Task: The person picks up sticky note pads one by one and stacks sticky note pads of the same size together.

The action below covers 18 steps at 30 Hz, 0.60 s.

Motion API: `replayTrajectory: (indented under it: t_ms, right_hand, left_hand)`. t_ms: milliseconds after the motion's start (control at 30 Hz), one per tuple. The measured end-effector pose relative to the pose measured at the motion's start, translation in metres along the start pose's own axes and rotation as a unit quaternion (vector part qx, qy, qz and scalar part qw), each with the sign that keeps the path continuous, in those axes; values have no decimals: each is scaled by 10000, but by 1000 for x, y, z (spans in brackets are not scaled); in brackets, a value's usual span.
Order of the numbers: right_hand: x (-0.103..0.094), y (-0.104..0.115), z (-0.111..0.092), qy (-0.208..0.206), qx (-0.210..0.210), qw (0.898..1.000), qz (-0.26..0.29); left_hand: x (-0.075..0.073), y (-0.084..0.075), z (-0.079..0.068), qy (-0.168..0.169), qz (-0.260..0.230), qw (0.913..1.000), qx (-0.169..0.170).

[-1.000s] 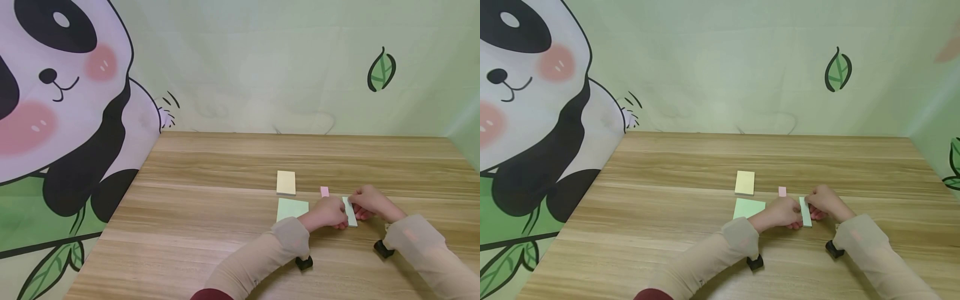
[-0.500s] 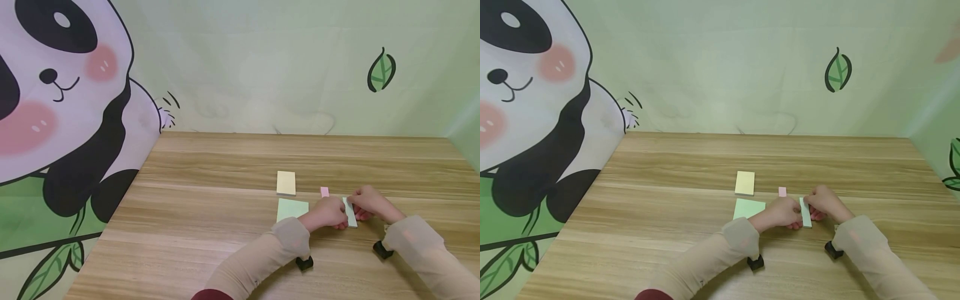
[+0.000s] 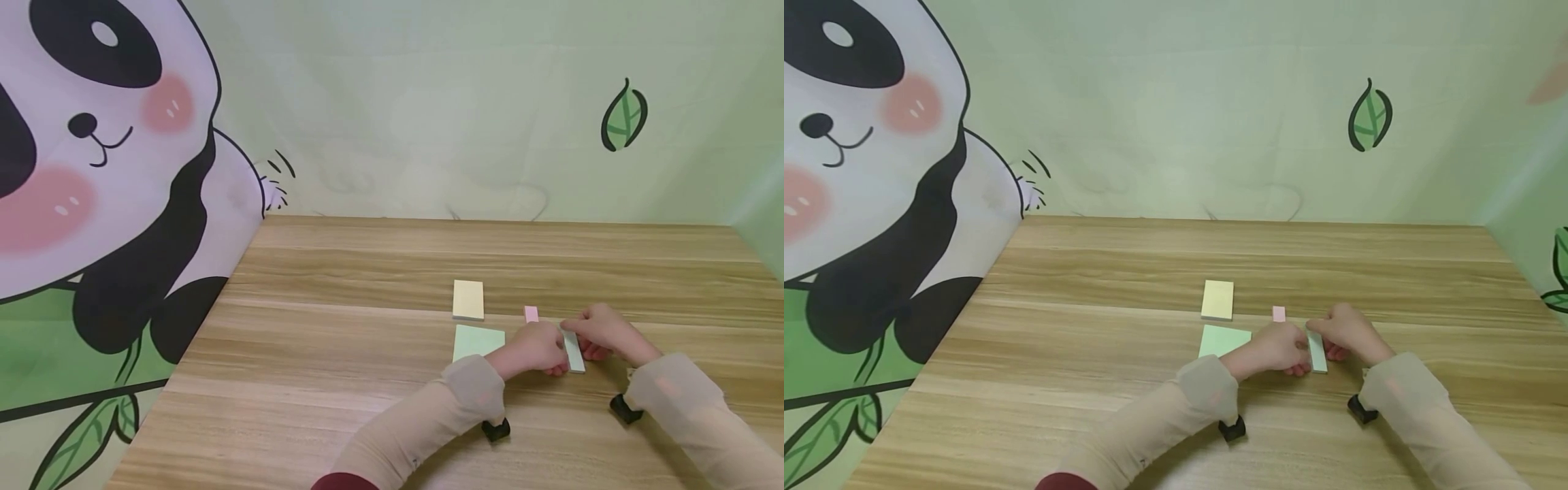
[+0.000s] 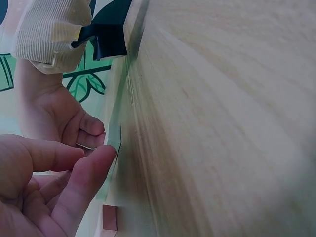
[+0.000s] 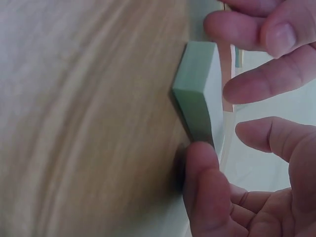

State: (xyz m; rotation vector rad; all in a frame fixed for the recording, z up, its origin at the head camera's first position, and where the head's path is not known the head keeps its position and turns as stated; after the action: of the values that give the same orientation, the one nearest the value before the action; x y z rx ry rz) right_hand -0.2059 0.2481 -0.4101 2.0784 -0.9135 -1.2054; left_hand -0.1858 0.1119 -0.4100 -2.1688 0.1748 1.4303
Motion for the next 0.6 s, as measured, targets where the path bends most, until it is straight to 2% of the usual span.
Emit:
replayTrajectory:
  t_ms: [200,467,600]
  right_hand:
    - [2,2,0,-232,-130,9984,-491]
    - [5,7,0,-488,-220,9940,-952]
    - [7,8,0,-564,-365,9910,-1156]
  left_hand:
    - [-1,-1,-5,22,818,9963,261]
    - [-1,-4,-17,185,1286,9896,618]
    - [0,-4,-22,282,1365,9871,788]
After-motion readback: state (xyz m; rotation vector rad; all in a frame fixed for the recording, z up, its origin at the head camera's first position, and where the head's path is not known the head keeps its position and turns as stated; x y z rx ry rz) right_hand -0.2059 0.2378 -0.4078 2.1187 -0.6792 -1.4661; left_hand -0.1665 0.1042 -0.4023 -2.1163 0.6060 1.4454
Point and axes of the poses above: each hand's wrist, its own z-axis towards the middle knuckle, its own x-axis out of the palm, y = z × x, the point moved 1 cm from there along z, towards the middle knuckle, and after that the axes turned 11 degrees about z, right-handed, at the moved point
